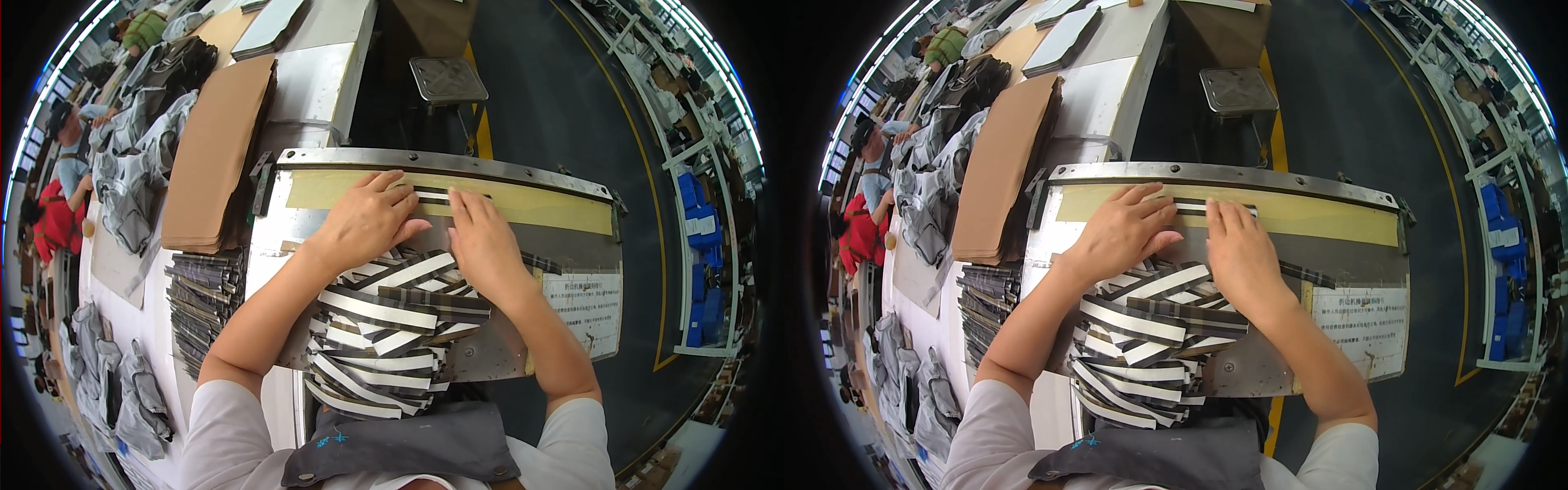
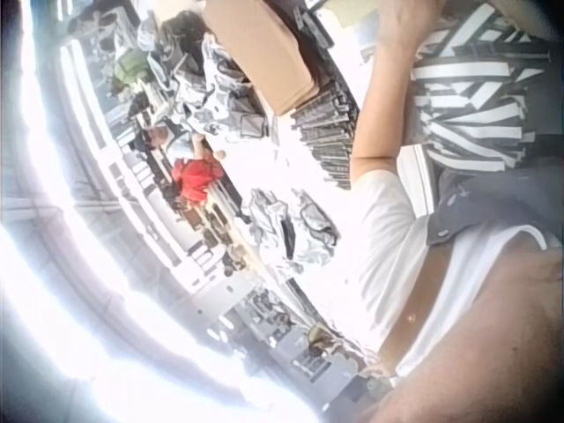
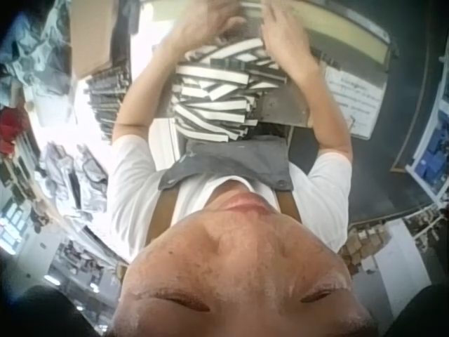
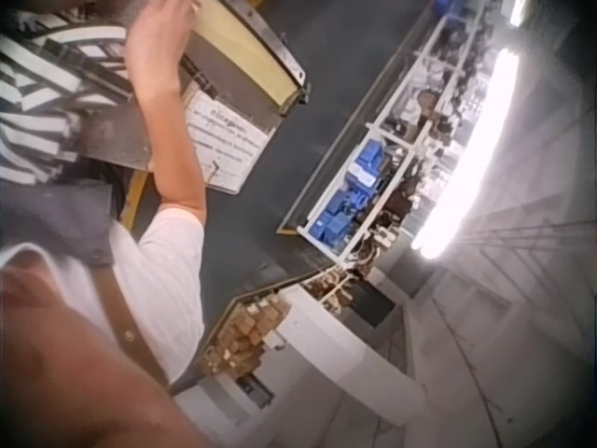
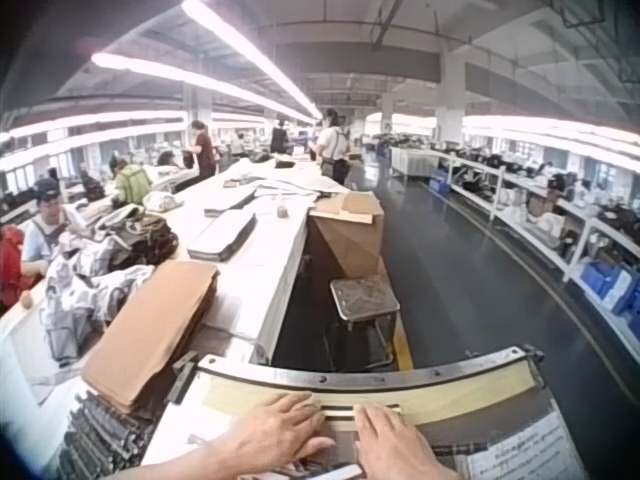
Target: Folding and applying adhesive or tape to leather strips using a workbench guide.
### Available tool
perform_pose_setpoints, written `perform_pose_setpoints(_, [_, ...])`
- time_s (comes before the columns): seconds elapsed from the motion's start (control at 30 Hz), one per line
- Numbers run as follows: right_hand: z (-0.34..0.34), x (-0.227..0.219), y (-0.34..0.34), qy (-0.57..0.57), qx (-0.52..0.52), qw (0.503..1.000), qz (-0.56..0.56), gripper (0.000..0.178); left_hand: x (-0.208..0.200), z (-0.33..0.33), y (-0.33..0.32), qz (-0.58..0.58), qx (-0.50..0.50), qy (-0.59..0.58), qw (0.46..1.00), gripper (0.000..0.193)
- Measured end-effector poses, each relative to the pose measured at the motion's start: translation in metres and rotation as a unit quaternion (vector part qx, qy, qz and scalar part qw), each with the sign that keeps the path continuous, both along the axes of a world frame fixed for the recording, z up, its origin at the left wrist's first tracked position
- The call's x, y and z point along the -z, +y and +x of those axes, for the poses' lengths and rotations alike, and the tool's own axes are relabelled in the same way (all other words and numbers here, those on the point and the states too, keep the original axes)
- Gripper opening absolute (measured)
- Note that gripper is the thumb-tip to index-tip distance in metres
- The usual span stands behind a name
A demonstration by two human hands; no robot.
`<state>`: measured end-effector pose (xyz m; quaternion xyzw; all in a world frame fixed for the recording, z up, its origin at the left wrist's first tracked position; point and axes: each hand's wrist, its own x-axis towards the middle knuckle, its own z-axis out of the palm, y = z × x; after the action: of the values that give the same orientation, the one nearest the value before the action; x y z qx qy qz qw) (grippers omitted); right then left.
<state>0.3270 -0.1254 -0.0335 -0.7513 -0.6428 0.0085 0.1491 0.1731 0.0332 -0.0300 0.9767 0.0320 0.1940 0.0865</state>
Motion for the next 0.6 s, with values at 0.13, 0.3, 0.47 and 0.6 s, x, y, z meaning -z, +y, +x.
perform_pose_setpoints(0.13, [0.005,0.017,0.010,-0.061,-0.034,0.994,0.089,0.047,0.005,0.004,-0.001,-0.038,0.022,-0.002,0.999,0.043])
perform_pose_setpoints(0.3, [0.012,0.014,0.009,-0.003,-0.066,0.994,0.092,0.046,0.011,0.004,0.000,-0.021,0.005,0.018,1.000,0.047])
perform_pose_setpoints(0.47, [0.015,0.015,0.011,-0.010,-0.077,0.993,0.094,0.042,0.012,0.006,-0.005,-0.009,-0.005,0.014,1.000,0.050])
perform_pose_setpoints(0.6, [0.015,0.015,0.010,-0.005,-0.076,0.993,0.093,0.043,0.005,0.006,-0.007,-0.002,-0.011,0.018,1.000,0.051])
